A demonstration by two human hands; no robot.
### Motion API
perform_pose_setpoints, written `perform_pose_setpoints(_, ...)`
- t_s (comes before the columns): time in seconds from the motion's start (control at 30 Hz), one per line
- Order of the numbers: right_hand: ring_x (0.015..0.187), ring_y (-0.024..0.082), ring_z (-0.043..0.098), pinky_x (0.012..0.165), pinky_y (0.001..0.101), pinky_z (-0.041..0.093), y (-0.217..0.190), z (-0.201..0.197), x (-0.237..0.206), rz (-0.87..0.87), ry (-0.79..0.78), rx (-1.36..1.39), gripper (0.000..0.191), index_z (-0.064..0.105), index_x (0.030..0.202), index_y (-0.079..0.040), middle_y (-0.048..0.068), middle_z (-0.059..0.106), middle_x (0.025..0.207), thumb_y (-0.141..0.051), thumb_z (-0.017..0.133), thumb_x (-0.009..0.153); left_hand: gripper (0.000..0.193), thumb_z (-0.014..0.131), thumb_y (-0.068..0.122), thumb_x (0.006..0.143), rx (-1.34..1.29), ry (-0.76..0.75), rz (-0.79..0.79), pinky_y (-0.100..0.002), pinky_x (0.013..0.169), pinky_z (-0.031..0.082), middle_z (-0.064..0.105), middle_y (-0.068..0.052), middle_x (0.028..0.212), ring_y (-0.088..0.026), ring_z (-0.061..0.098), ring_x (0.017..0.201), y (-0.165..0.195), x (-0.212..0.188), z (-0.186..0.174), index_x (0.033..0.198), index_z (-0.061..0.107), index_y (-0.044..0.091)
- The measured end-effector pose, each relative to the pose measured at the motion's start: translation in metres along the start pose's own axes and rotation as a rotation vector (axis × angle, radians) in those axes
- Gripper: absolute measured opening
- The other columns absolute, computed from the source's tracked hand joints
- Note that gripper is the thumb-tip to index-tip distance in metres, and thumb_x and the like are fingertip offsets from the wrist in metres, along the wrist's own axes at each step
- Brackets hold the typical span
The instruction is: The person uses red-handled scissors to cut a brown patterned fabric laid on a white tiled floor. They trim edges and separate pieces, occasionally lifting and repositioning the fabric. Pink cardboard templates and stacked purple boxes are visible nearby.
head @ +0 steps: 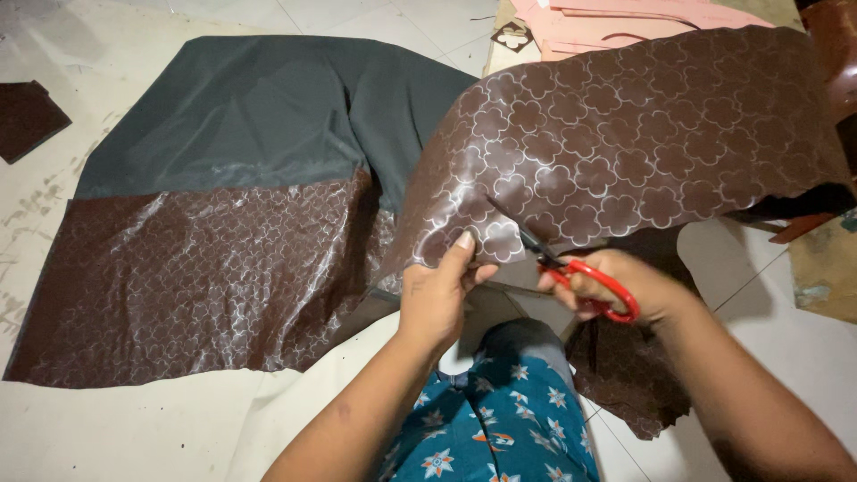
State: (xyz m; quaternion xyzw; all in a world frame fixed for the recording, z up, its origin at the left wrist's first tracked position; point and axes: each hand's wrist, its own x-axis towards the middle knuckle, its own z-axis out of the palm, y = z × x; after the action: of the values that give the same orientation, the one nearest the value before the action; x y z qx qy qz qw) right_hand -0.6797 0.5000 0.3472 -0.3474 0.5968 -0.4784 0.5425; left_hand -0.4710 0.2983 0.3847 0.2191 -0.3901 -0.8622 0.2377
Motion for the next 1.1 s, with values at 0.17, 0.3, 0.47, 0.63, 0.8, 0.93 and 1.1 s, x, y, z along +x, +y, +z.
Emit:
perform_pose_setpoints(0.17, 0.071, 0.017, 0.059, 0.068, 0.0291, 0.049, 0.0, 0.047, 0.015, -0.134, 0.019, 0.177, 0.068, 0.066, 0.124, 0.007, 0.007, 0.062, 0.078, -0.053, 0.055, 0.095, 0.044, 0.068, 0.038, 0.092, 0.433, 0.089, -0.047, -0.03, 0.069, 0.053, 0.078, -0.01, 0.092, -0.015, 0.075, 0.086, 0.004, -0.006, -0.002, 0.102, 0.079, -0.004)
perform_pose_setpoints(0.3, 0.071, 0.017, 0.053, 0.069, 0.0304, 0.048, -0.01, 0.054, 0.022, -0.273, -0.045, 0.194, 0.067, 0.066, 0.124, 0.01, 0.004, 0.052, 0.074, -0.052, 0.053, 0.103, 0.043, 0.066, 0.037, 0.095, 0.421, 0.007, 0.032, -0.027, 0.075, 0.057, 0.079, -0.008, 0.094, -0.014, 0.074, 0.086, 0.008, -0.007, -0.005, 0.103, 0.078, -0.004)
perform_pose_setpoints(0.47, 0.066, 0.015, 0.05, 0.065, 0.029, 0.045, -0.012, 0.051, 0.018, -0.22, -0.019, 0.253, 0.072, 0.068, 0.119, 0.011, 0.004, 0.052, 0.074, -0.057, 0.047, 0.104, 0.039, 0.066, 0.031, 0.096, 0.298, -0.046, 0.062, -0.03, 0.079, 0.06, 0.077, -0.01, 0.099, -0.017, 0.074, 0.087, 0.007, -0.005, -0.005, 0.108, 0.075, -0.005)
perform_pose_setpoints(0.63, 0.063, 0.015, 0.05, 0.061, 0.0287, 0.045, -0.007, 0.06, 0.018, -0.267, 0.012, 0.264, 0.071, 0.066, 0.119, 0.008, 0.004, 0.052, 0.073, -0.058, 0.046, 0.103, 0.036, 0.066, 0.029, 0.095, 0.2, -0.046, 0.041, -0.031, 0.08, 0.062, 0.077, -0.011, 0.102, -0.017, 0.074, 0.089, 0.004, -0.004, -0.004, 0.109, 0.074, -0.004)
perform_pose_setpoints(0.8, 0.062, 0.014, 0.05, 0.059, 0.03, 0.047, -0.008, 0.086, 0.018, -0.282, 0.189, 0.254, 0.068, 0.066, 0.112, 0.009, 0.005, 0.052, 0.073, -0.057, 0.049, 0.102, 0.038, 0.068, 0.027, 0.095, 0.198, -0.017, -0.003, -0.03, 0.08, 0.059, 0.077, -0.014, 0.098, -0.019, 0.074, 0.087, 0.004, -0.005, -0.003, 0.105, 0.075, -0.009)
perform_pose_setpoints(0.93, 0.063, 0.015, 0.05, 0.058, 0.0298, 0.045, -0.01, 0.1, 0.02, -0.376, 0.173, 0.31, 0.058, 0.06, 0.101, 0.003, 0.006, 0.051, 0.073, -0.054, 0.053, 0.103, 0.038, 0.068, 0.026, 0.094, 0.165, -0.021, -0.027, -0.03, 0.08, 0.059, 0.078, -0.015, 0.1, -0.02, 0.074, 0.088, 0.004, -0.005, -0.004, 0.105, 0.075, -0.011)
perform_pose_setpoints(1.1, 0.065, 0.015, 0.051, 0.06, 0.0303, 0.046, -0.007, 0.105, 0.021, -0.407, 0.21, 0.303, 0.055, 0.05, 0.084, -0.005, 0.006, 0.052, 0.075, -0.055, 0.054, 0.106, 0.037, 0.067, 0.023, 0.096, 0.089, -0.054, -0.027, -0.032, 0.083, 0.062, 0.077, -0.017, 0.102, -0.02, 0.074, 0.09, 0.002, -0.003, -0.004, 0.106, 0.074, -0.011)
